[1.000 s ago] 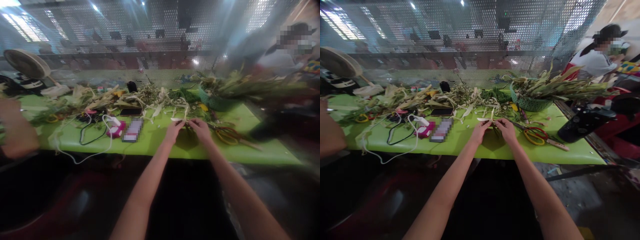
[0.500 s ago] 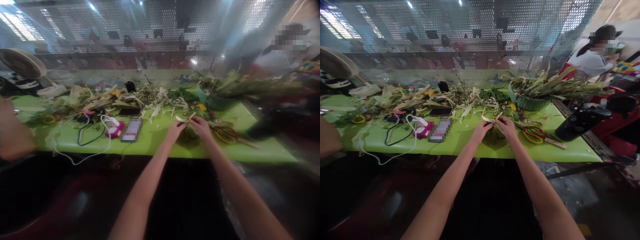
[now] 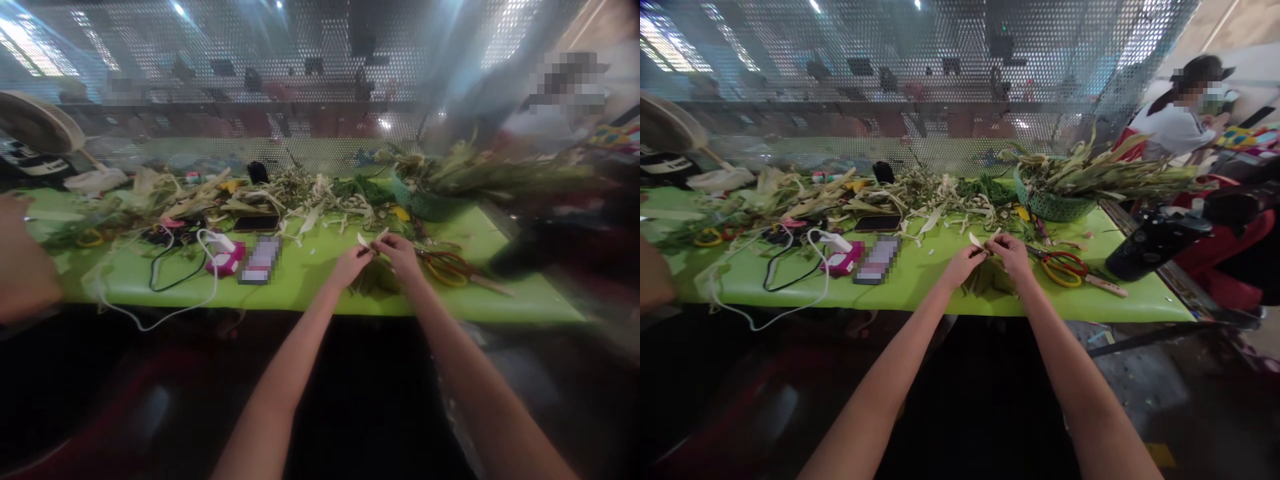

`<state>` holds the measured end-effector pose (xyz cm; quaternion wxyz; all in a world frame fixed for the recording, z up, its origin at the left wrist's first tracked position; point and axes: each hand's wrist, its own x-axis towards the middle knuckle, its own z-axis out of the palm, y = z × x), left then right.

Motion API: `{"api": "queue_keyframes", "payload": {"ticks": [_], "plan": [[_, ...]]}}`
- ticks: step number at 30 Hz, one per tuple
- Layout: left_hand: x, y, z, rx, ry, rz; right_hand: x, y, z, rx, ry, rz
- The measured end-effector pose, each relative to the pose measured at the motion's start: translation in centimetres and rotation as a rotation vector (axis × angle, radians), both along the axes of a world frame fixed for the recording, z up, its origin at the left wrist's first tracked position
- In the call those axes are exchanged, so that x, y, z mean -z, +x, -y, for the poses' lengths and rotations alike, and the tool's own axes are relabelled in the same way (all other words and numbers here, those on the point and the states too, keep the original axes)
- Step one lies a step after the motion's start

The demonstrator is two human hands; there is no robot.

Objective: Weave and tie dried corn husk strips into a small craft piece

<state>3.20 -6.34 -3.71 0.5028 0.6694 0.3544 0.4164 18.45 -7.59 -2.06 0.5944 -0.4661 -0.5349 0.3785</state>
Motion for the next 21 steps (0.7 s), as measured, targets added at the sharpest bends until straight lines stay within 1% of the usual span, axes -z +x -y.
{"api": "queue_keyframes", "payload": {"ticks": [2,4,9,15,18,21], "plan": [[-0.06,0.0,0.19,-0.019,-0.003,0.007,-0.13,-0.15,0.09,-0.054,-0.028,-0.023],[-0.23,0.0,0.4,-0.008,0.0,0.007,-0.3,-0.32,0.22,-0.081,-0.053,-0.061],[-0.57,0.17,0.67,0.024,0.035,-0.004,-0.58,-0.4,0.52,-0.074,-0.069,-0.113],[-0.26,0.52,0.42,0.052,0.108,-0.033,-0.17,-0.42,0.53,-0.07,-0.051,-0.131],[-0.22,0.46,0.4,0.025,0.07,-0.063,-0.12,-0.48,0.32,-0.047,-0.047,-0.063],[-0.39,0.27,0.43,-0.04,-0.017,0.012,-0.19,-0.37,0.05,0.005,-0.04,-0.021]]}}
